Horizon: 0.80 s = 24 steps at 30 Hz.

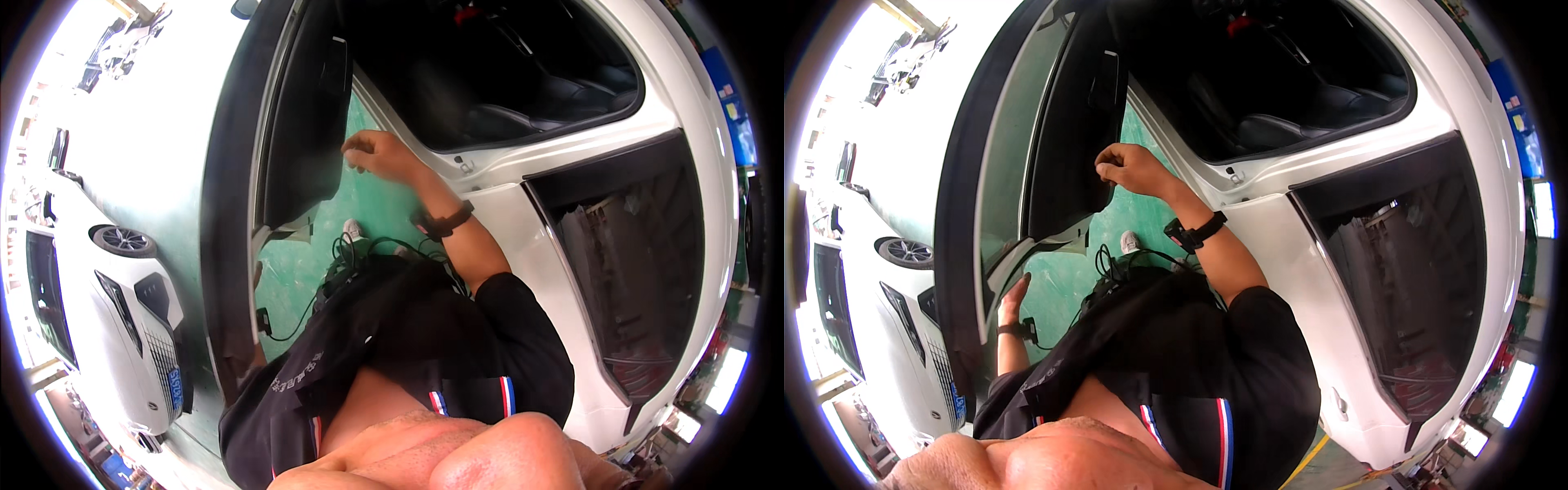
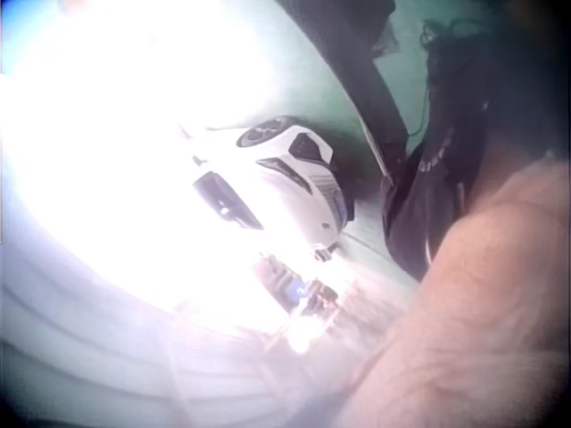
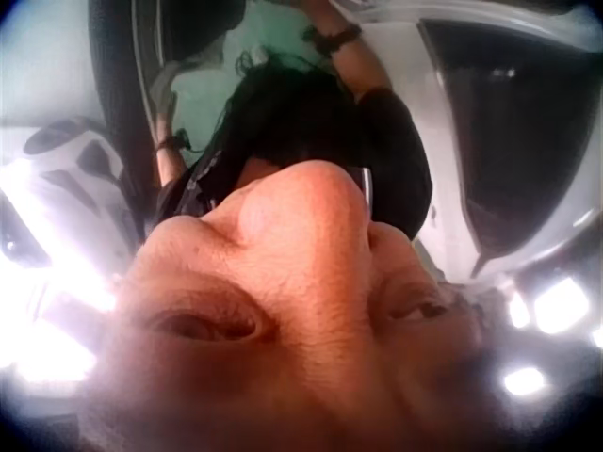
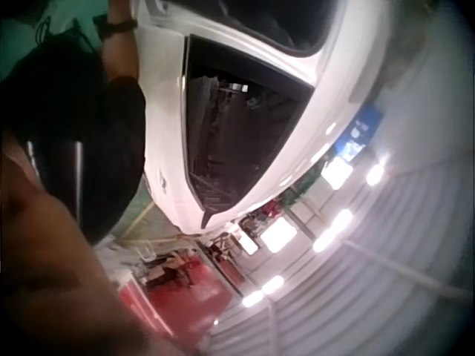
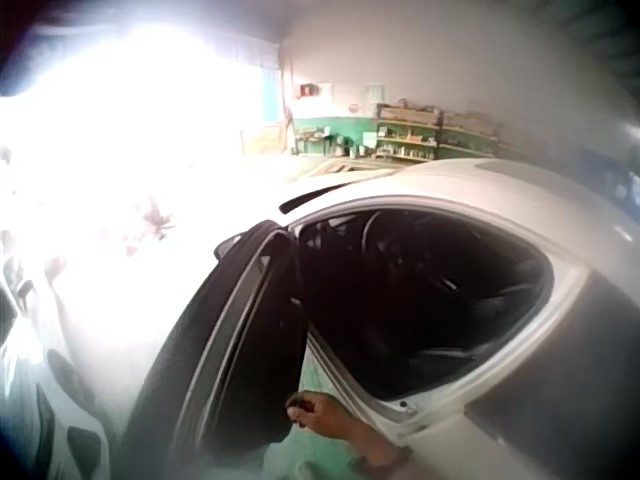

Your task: The person walks through a service bay, opens a car door, and then picks up and assembles a torque wrench using components from a box on a pallet.

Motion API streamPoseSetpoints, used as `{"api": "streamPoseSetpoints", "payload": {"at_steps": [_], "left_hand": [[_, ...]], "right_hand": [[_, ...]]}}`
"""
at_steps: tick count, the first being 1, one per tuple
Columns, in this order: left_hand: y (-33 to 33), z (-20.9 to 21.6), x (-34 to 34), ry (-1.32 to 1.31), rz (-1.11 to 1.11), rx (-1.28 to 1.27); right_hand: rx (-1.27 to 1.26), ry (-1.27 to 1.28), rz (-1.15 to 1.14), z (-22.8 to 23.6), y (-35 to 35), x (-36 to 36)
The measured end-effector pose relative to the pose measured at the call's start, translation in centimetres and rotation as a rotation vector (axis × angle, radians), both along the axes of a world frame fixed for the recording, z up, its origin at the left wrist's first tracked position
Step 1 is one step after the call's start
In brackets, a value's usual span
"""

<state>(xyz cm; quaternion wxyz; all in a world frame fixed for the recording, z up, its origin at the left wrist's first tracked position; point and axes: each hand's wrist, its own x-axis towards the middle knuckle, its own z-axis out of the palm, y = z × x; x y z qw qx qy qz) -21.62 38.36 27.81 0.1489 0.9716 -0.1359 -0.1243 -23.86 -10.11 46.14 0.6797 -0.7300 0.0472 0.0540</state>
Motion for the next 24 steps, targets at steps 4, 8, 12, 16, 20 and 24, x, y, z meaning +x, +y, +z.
{"api": "streamPoseSetpoints", "payload": {"at_steps": [4,8,12,16,20,24], "left_hand": [[-7.8,4.9,-3.0,-0.123,0.290,-0.288],[-10.3,7.1,-3.0,-0.281,0.310,-0.475],[-9.2,4.7,-2.9,-0.377,0.384,-0.588],[-9.0,4.3,-2.5,-0.323,0.602,-0.648],[-3.3,-1.5,-2.4,-0.562,0.742,-0.238],[-6.1,2.9,-0.8,-0.572,0.835,-1.079]], "right_hand": [[0.088,0.046,-0.129,-3.2,-3.2,-0.9],[0.203,0.050,-0.218,-4.2,-5.6,2.3],[0.299,0.029,-0.361,-5.6,-8.9,7.6],[0.461,0.055,-0.524,-7.5,-13.7,14.4],[0.518,0.099,-0.680,-9.1,-18.2,21.6],[0.636,0.110,-0.745,-13.3,-26.0,26.4]]}}
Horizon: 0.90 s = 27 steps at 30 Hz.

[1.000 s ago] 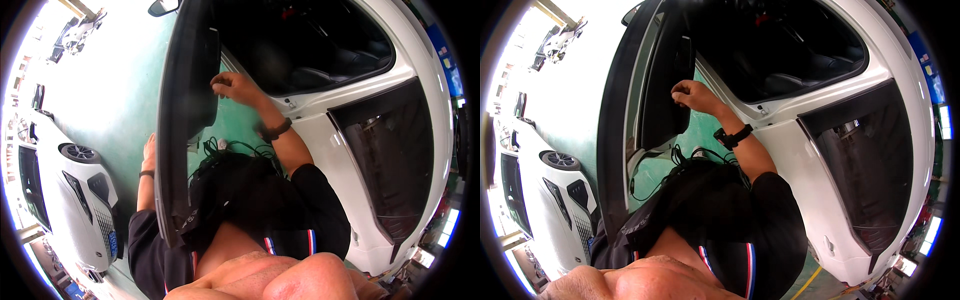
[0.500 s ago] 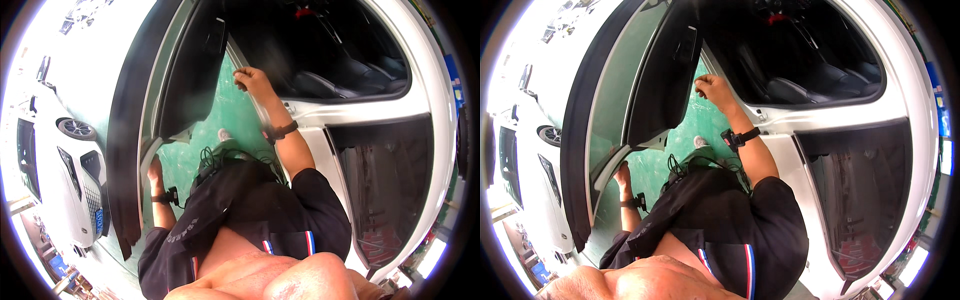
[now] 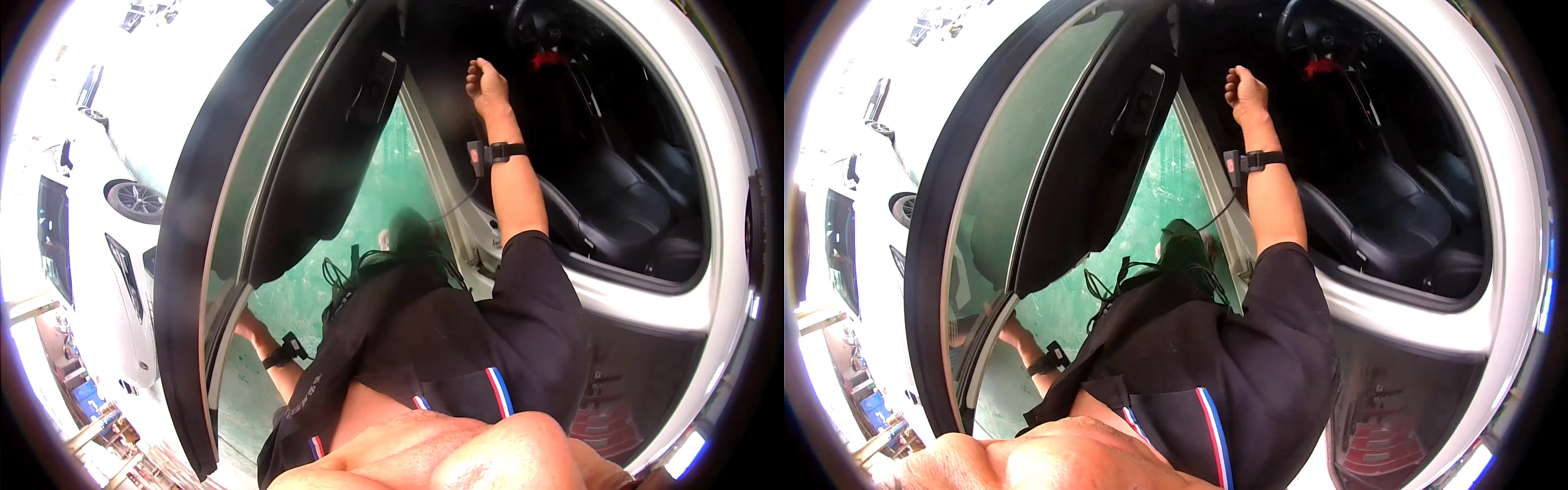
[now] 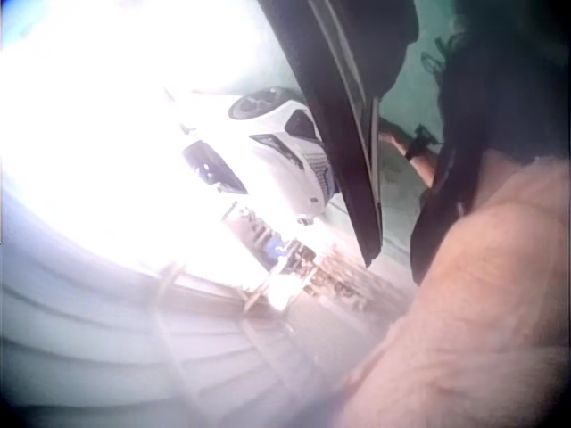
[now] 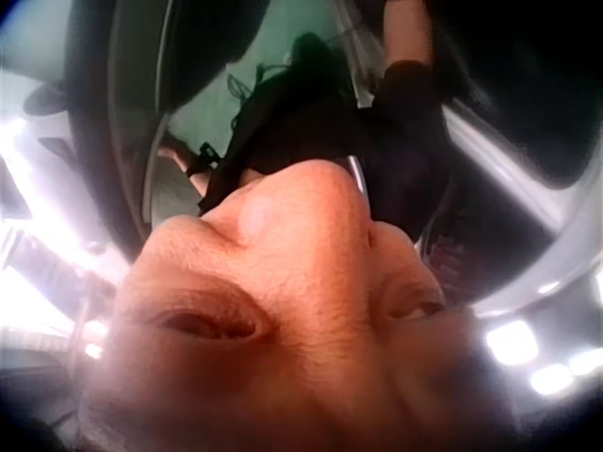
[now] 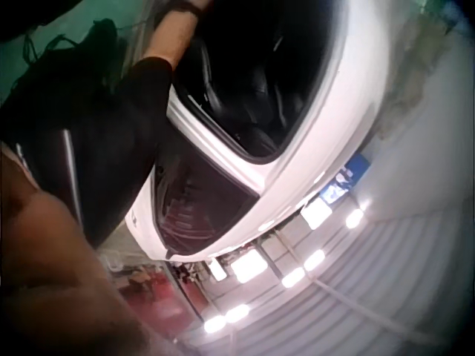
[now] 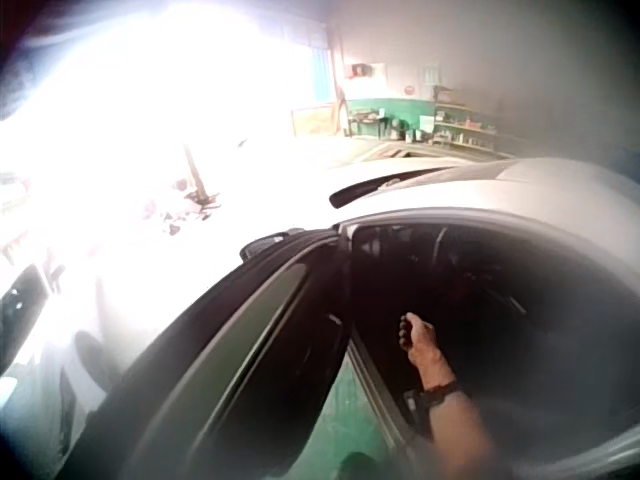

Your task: The person walks through a service bay, opens a car door, and then picks up and assembles a torque wrench using components from a box on a pallet.

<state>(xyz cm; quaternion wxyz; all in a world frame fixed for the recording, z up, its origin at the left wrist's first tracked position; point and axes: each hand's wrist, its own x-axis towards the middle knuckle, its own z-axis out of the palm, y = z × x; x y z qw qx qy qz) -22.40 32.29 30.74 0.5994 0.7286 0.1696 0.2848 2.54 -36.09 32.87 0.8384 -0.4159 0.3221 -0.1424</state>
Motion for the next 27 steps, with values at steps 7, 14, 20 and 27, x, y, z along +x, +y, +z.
{"api": "streamPoseSetpoints", "payload": {"at_steps": [7,14,20,27], "left_hand": [[4.2,-4.8,-0.8,0.016,0.454,-0.046],[2.3,-4.8,-3.4,0.454,0.561,0.479],[0.1,-1.6,-2.8,0.708,0.681,0.398],[-0.8,-1.5,-5.3,0.913,0.714,0.390]], "right_hand": [[0.060,0.070,-0.079,-4.8,-10.8,10.8],[0.210,0.110,-0.094,-10.4,-19.2,20.1],[0.253,0.135,-0.076,-12.2,-20.5,21.9],[0.287,0.107,-0.144,-11.6,-19.6,22.7]]}}
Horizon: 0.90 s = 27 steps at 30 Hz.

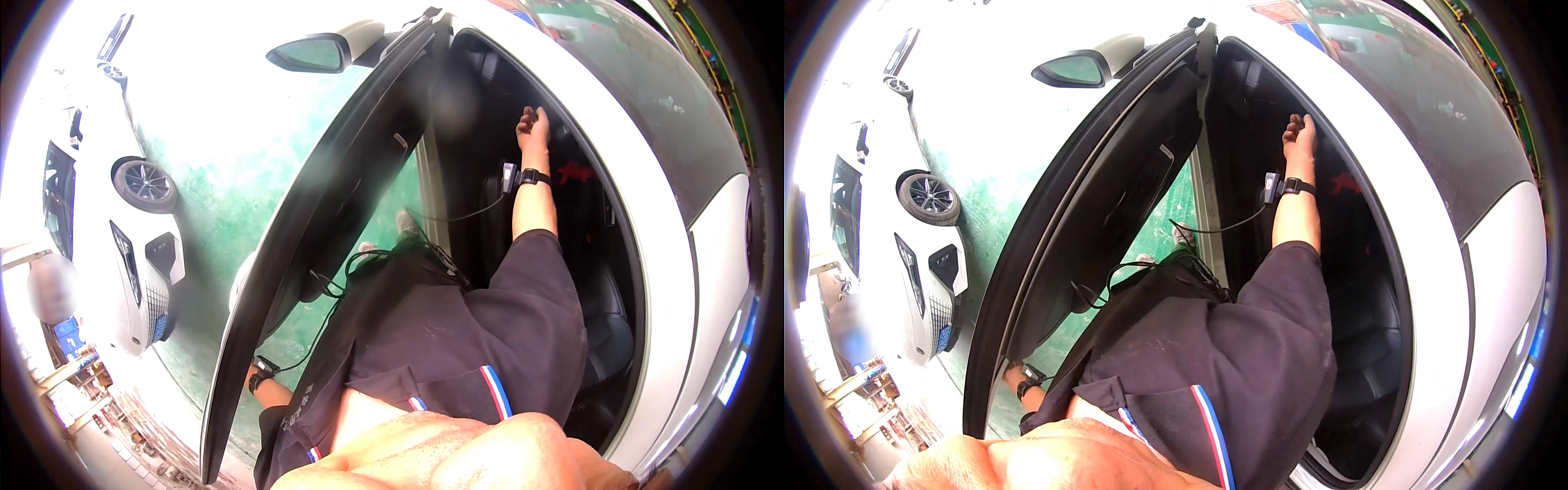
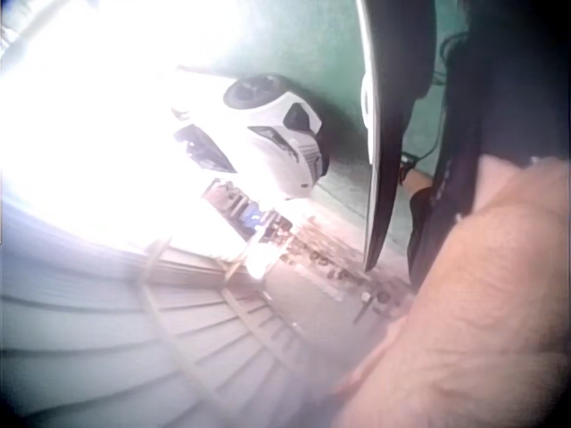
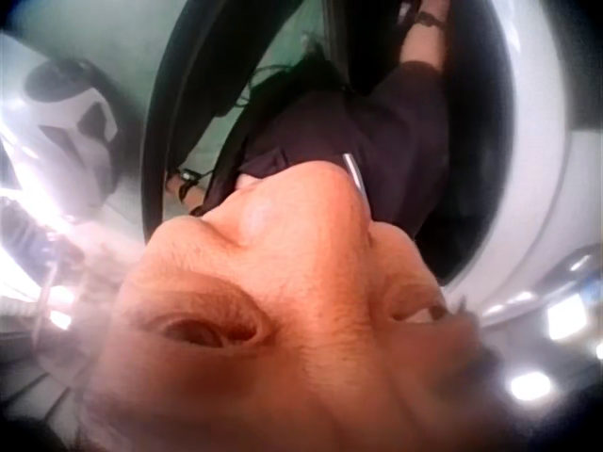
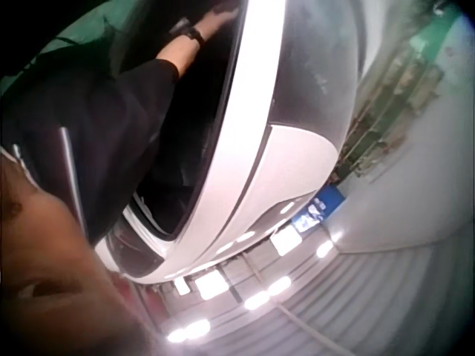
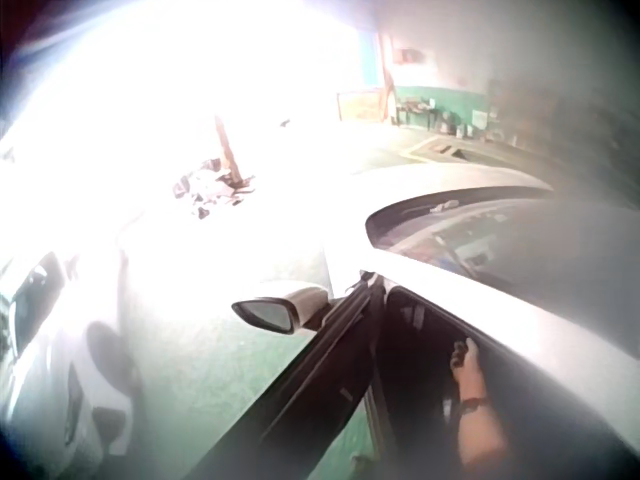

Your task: The person walks through a service bay, opens a car door, and then picks up and assembles a torque wrench using components from a box on a pallet.

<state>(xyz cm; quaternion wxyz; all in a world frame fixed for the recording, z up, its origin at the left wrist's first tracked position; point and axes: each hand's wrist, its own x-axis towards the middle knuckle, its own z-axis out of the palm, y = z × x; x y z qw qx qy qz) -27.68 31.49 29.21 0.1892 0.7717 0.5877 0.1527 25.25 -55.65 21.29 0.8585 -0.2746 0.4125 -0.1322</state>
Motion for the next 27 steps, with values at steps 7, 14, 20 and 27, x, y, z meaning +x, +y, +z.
{"api": "streamPoseSetpoints", "payload": {"at_steps": [7,14,20,27], "left_hand": [[0.1,-0.2,0.1,0.185,-0.025,-0.052],[1.8,0.4,0.6,0.448,-0.182,-0.074],[0.6,1.7,2.1,0.962,-1.007,0.259],[6.1,2.1,1.6,0.718,-0.786,-0.041]], "right_hand": [[0.013,0.079,-0.066,0.5,0.0,0.9],[0.061,-0.053,0.016,-1.1,-1.1,0.5],[0.058,-0.208,0.031,-1.1,-0.7,-0.9],[0.214,-0.149,-0.038,1.0,9.0,-7.4]]}}
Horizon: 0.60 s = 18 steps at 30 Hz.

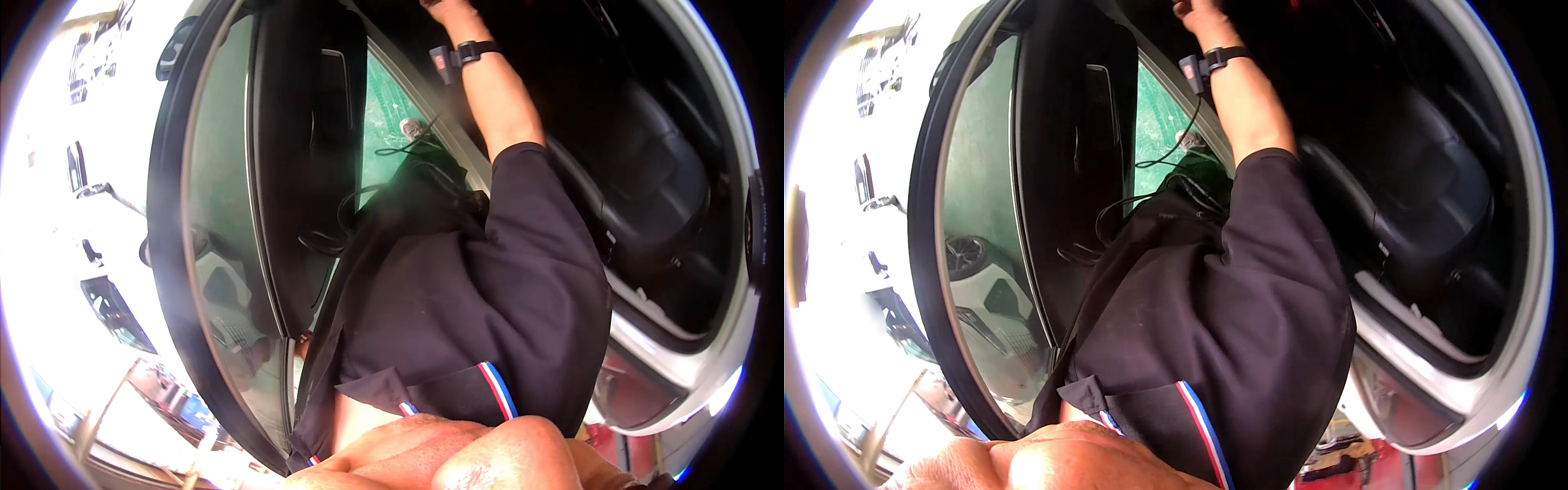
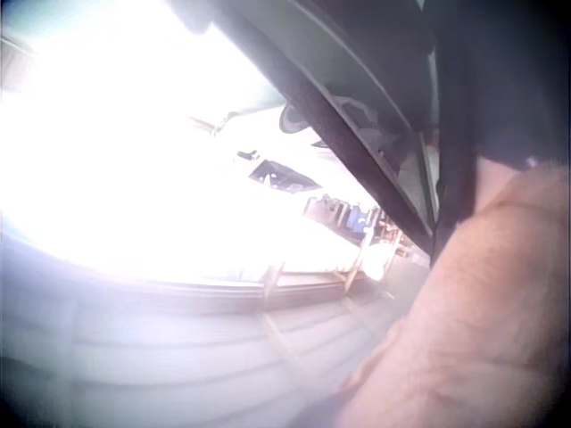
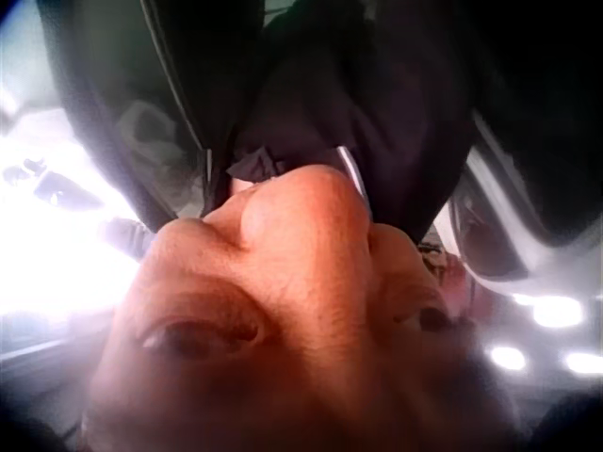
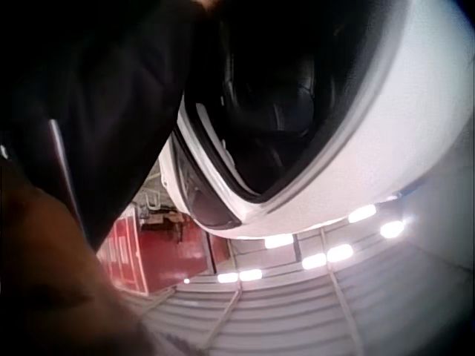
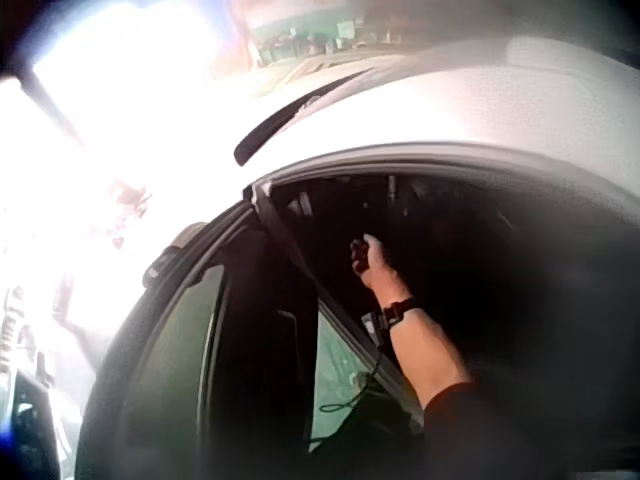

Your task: The person walks through a service bay, opens a car door, and then picks up and assembles a torque wrench using components from a box on a pallet.

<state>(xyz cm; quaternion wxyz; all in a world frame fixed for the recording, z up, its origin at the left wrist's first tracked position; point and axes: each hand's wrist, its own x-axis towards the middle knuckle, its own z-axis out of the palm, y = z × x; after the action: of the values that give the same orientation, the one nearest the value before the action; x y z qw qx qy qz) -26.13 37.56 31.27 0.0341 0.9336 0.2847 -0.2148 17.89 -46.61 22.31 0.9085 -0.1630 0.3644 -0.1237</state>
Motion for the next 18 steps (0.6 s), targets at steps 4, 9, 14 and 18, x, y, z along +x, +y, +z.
{"api": "streamPoseSetpoints", "payload": {"at_steps": [4,9,14,18], "left_hand": [[1.8,-0.8,2.1,-0.021,-0.087,-0.026],[4.1,-1.5,2.0,-0.046,-0.156,-0.039],[5.1,-2.7,3.2,-0.058,-0.257,-0.035],[4.9,-2.6,3.0,-0.071,-0.351,0.011]], "right_hand": [[-0.078,-0.203,0.087,-5.6,3.1,-6.1],[0.016,-0.105,0.013,-1.1,11.0,-14.6],[0.074,-0.145,-0.022,-1.6,15.2,-24.3],[0.076,-0.141,-0.054,-0.8,17.8,-30.2]]}}
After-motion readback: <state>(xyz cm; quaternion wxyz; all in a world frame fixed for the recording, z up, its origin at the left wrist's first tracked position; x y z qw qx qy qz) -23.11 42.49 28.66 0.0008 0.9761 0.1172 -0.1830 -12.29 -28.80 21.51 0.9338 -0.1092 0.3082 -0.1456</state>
